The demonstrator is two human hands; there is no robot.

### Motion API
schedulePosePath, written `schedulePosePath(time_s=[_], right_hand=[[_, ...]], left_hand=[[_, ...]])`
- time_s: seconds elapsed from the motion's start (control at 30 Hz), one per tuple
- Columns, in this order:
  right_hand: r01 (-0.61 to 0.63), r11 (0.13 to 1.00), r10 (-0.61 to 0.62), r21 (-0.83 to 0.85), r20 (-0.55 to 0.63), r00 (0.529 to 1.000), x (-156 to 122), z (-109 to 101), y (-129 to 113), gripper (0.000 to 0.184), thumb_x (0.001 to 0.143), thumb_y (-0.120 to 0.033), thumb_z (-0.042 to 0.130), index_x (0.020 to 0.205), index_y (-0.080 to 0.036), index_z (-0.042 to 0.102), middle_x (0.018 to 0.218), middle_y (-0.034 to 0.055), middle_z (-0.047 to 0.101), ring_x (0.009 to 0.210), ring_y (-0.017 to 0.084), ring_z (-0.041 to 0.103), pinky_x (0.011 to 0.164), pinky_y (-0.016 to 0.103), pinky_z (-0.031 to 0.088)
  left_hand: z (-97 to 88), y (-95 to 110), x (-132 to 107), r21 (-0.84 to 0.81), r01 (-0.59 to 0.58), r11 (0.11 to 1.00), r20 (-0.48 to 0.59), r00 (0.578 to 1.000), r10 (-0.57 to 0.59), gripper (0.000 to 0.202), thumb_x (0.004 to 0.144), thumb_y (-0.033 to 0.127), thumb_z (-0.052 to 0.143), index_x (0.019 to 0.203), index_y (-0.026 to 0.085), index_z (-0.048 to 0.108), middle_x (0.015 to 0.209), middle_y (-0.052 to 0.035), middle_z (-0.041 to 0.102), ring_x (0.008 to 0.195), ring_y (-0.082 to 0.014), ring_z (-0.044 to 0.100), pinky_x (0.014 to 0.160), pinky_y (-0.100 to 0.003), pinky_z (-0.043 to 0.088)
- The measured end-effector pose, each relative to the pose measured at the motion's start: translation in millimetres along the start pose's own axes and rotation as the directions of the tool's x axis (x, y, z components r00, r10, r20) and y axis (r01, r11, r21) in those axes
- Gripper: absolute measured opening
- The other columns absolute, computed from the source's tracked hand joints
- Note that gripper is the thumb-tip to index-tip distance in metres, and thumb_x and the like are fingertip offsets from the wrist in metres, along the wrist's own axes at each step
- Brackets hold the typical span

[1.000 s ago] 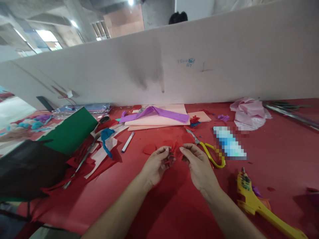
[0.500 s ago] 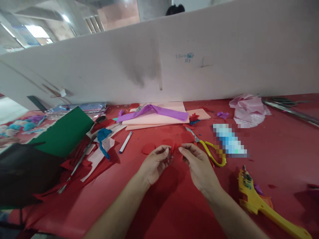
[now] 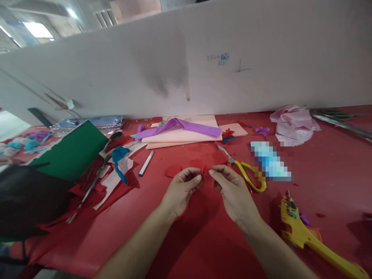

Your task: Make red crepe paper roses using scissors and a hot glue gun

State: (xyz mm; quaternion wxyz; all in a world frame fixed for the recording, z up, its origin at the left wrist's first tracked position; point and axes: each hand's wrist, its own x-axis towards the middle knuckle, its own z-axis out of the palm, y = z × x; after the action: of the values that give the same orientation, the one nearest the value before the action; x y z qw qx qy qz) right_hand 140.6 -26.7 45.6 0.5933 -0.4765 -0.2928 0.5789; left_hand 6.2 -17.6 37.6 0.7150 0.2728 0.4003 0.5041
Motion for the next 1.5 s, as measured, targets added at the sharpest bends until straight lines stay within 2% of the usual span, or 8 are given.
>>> schedulePosePath(time_s=[0.1, 0.27, 0.53, 0.77, 1.0, 1.3, 1.5], right_hand=[[0.006, 1.000, -0.006, -0.003, -0.007, 1.000, 0.1, 0.6, -1.0, 0.021, 0.061, -0.034, 0.079, 0.071, -0.022, 0.065, 0.070, -0.0021, 0.059, 0.063, 0.012, 0.049, 0.060, 0.026, 0.041], [0.001, 1.000, -0.001, 0.013, 0.005, 1.000, 1.3, -0.8, 1.2, 0.018, 0.064, -0.032, 0.078, 0.073, -0.023, 0.065, 0.071, -0.0039, 0.059, 0.063, 0.011, 0.049, 0.062, 0.026, 0.040], [0.001, 1.000, -0.001, -0.004, -0.022, 1.000, 0.7, -0.8, 0.4, 0.021, 0.063, -0.034, 0.079, 0.074, -0.023, 0.065, 0.071, -0.0037, 0.060, 0.062, 0.012, 0.048, 0.061, 0.027, 0.038], [0.014, 1.000, -0.014, 0.006, -0.034, 0.999, 0.3, -0.3, -1.3, 0.022, 0.062, -0.035, 0.079, 0.073, -0.023, 0.066, 0.071, -0.0026, 0.061, 0.064, 0.012, 0.050, 0.060, 0.027, 0.040], [0.008, 1.000, -0.007, 0.016, -0.018, 1.000, 0.0, -0.3, -1.6, 0.020, 0.062, -0.034, 0.079, 0.072, -0.022, 0.065, 0.071, -0.0022, 0.062, 0.064, 0.013, 0.052, 0.062, 0.027, 0.042], [-0.025, 0.999, 0.025, 0.040, 0.002, 1.000, -1.9, -0.6, -3.3, 0.018, 0.063, -0.032, 0.078, 0.072, -0.023, 0.065, 0.074, -0.0024, 0.062, 0.067, 0.012, 0.053, 0.064, 0.027, 0.043], [-0.038, 0.998, 0.037, 0.054, 0.006, 0.999, -2.8, 1.3, -5.6, 0.018, 0.063, -0.032, 0.078, 0.071, -0.022, 0.065, 0.072, -0.0030, 0.062, 0.067, 0.012, 0.053, 0.064, 0.026, 0.043]], left_hand=[[1.4, -1.3, -0.9, 0.049, -0.016, 0.999, -0.040, 0.999, 0.018, 0.022, 0.058, 0.019, 0.081, 0.077, 0.015, 0.070, 0.073, -0.0009, 0.064, 0.069, -0.0097, 0.056, 0.073, -0.024, 0.042], [3.0, 0.7, -2.1, 0.124, -0.040, 0.991, -0.034, 0.998, 0.045, 0.015, 0.060, 0.020, 0.080, 0.070, 0.013, 0.071, 0.070, -0.0014, 0.064, 0.068, -0.0101, 0.055, 0.073, -0.025, 0.041], [0.2, -1.4, -1.0, 0.108, 0.006, 0.994, -0.029, 1.000, -0.002, 0.021, 0.060, 0.023, 0.080, 0.076, 0.014, 0.070, 0.071, -0.0021, 0.066, 0.065, -0.0105, 0.058, 0.069, -0.026, 0.044], [1.7, -1.5, -1.7, 0.088, -0.034, 0.996, 0.036, 0.999, 0.031, 0.017, 0.066, 0.023, 0.076, 0.077, 0.014, 0.068, 0.068, -0.0001, 0.063, 0.060, -0.0082, 0.054, 0.065, -0.023, 0.041], [4.2, 0.5, -2.9, 0.080, -0.033, 0.996, 0.018, 0.999, 0.032, 0.018, 0.063, 0.022, 0.078, 0.076, 0.015, 0.067, 0.071, 0.0007, 0.061, 0.062, -0.0082, 0.055, 0.068, -0.024, 0.042], [0.2, -0.9, -2.1, 0.096, -0.058, 0.994, 0.059, 0.997, 0.053, 0.017, 0.065, 0.018, 0.076, 0.079, 0.016, 0.065, 0.066, 0.0025, 0.060, 0.060, -0.0077, 0.053, 0.064, -0.023, 0.039], [-3.0, -0.7, 0.2, 0.050, 0.031, 0.998, 0.072, 0.997, -0.034, 0.021, 0.063, 0.019, 0.078, 0.079, 0.017, 0.065, 0.065, 0.0024, 0.061, 0.059, -0.0082, 0.055, 0.063, -0.023, 0.040]])
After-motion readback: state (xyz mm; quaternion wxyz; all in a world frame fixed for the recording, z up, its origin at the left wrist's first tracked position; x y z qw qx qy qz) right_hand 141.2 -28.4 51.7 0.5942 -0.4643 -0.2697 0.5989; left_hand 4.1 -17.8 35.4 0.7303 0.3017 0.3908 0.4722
